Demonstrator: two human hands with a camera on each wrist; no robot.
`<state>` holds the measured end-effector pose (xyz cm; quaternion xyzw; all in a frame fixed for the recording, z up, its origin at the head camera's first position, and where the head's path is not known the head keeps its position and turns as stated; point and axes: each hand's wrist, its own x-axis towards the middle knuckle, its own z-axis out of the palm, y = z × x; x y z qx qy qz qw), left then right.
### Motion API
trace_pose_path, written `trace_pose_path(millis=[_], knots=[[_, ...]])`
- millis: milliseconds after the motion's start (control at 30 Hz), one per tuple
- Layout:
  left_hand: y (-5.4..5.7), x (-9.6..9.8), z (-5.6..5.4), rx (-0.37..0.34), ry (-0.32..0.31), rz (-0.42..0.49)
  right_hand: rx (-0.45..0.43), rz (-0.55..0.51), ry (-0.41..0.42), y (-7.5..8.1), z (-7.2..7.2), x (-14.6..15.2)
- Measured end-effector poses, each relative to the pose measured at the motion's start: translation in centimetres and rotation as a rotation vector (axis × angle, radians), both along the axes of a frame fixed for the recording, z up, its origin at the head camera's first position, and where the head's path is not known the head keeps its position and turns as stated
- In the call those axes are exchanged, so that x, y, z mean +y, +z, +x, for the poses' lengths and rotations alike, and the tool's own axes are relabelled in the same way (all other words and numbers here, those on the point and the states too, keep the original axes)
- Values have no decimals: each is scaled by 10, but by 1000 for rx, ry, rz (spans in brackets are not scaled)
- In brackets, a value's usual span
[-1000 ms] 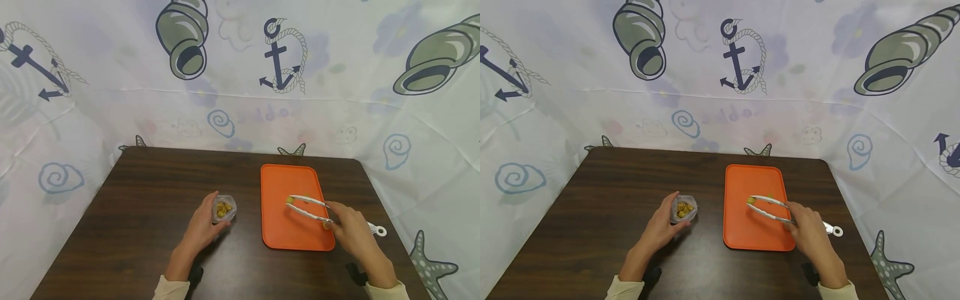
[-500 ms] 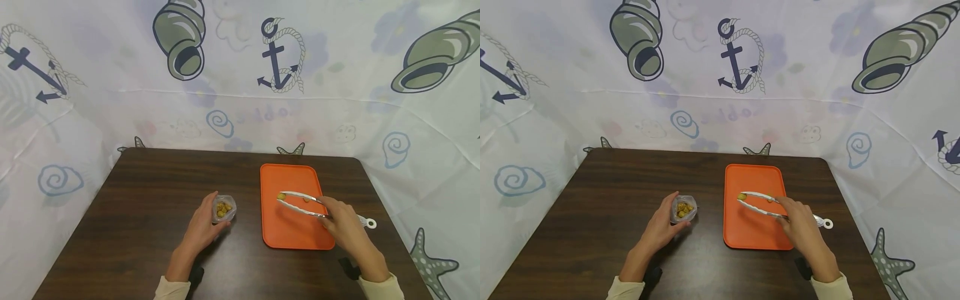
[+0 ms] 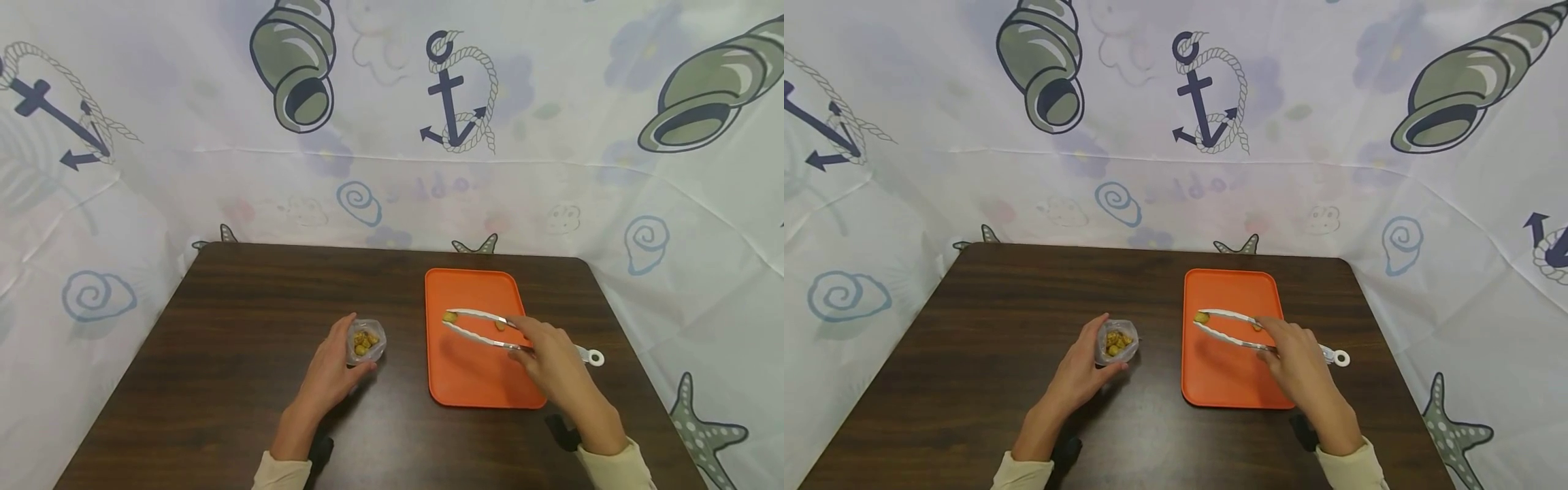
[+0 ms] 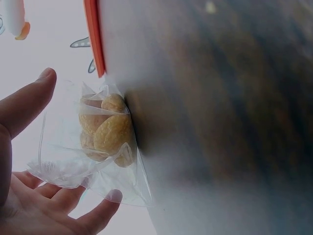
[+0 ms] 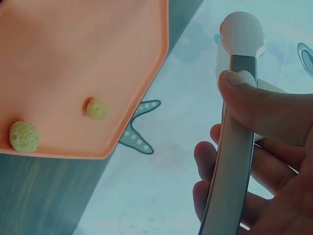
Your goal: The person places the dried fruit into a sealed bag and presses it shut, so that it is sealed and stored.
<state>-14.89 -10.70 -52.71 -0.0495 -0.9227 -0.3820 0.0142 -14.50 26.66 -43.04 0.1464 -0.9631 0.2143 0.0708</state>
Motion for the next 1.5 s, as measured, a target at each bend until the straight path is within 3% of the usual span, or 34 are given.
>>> trace_pose_path(millis=[367, 900, 1500], knots=[[1, 0, 0, -22, -3, 7, -2, 1, 36, 7, -4, -18], [0, 1, -1, 11, -6, 7, 45, -10, 115, 11, -7, -39], [-1, 0, -1, 15, -2, 2, 44, 15, 142, 13, -9, -68]])
